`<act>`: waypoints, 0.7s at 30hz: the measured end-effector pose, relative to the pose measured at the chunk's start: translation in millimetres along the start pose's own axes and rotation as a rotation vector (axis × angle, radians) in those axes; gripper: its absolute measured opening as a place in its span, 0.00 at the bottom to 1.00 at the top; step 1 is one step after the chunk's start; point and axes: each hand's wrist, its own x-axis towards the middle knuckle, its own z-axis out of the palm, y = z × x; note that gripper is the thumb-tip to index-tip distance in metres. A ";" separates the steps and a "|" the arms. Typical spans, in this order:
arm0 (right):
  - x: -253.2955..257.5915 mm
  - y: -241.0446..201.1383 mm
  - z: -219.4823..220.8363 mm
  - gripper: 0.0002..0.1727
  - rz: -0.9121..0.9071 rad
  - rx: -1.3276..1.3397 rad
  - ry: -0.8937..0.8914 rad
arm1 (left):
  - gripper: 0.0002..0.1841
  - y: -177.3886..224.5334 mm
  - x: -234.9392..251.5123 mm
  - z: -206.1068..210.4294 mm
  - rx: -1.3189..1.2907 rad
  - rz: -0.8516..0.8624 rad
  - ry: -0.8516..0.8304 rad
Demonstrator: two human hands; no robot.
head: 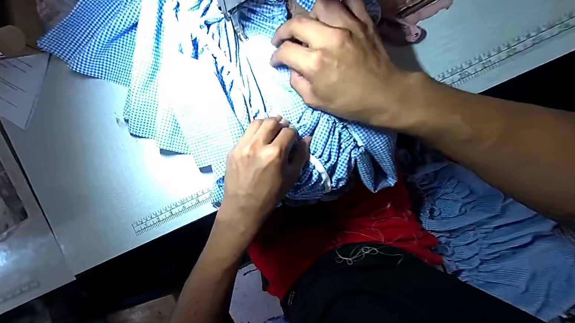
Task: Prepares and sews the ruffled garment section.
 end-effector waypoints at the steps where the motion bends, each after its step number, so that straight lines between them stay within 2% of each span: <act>1: -0.3 -0.2 1.5 0.17 -0.003 0.007 0.008 | 0.10 0.4 0.6 -1.2 -0.011 -0.003 -0.013; 4: 0.2 -0.6 1.5 0.21 0.042 -0.006 -0.009 | 0.07 0.4 0.9 -2.5 -0.029 -0.001 -0.023; 6: 0.1 -2.5 1.0 0.20 0.041 -0.001 -0.010 | 0.08 0.6 0.0 -2.8 -0.039 -0.014 -0.018; 9: 0.5 -3.2 2.2 0.16 0.006 -0.004 0.006 | 0.12 3.1 0.8 -2.3 -0.037 -0.029 -0.002; 11: 1.2 -1.6 2.2 0.18 0.020 -0.010 0.001 | 0.14 4.3 1.4 -0.7 -0.025 -0.031 0.003; 13: 1.3 -2.7 1.3 0.21 0.035 -0.006 -0.014 | 0.13 4.5 1.5 1.6 -0.019 -0.027 0.007; 17: -0.5 -4.5 1.9 0.18 -0.013 0.025 -0.005 | 0.09 5.4 4.1 2.6 -0.006 -0.018 0.004; 21: -0.2 -5.7 2.2 0.23 0.041 0.004 -0.031 | 0.09 4.0 3.6 1.6 0.010 -0.021 0.015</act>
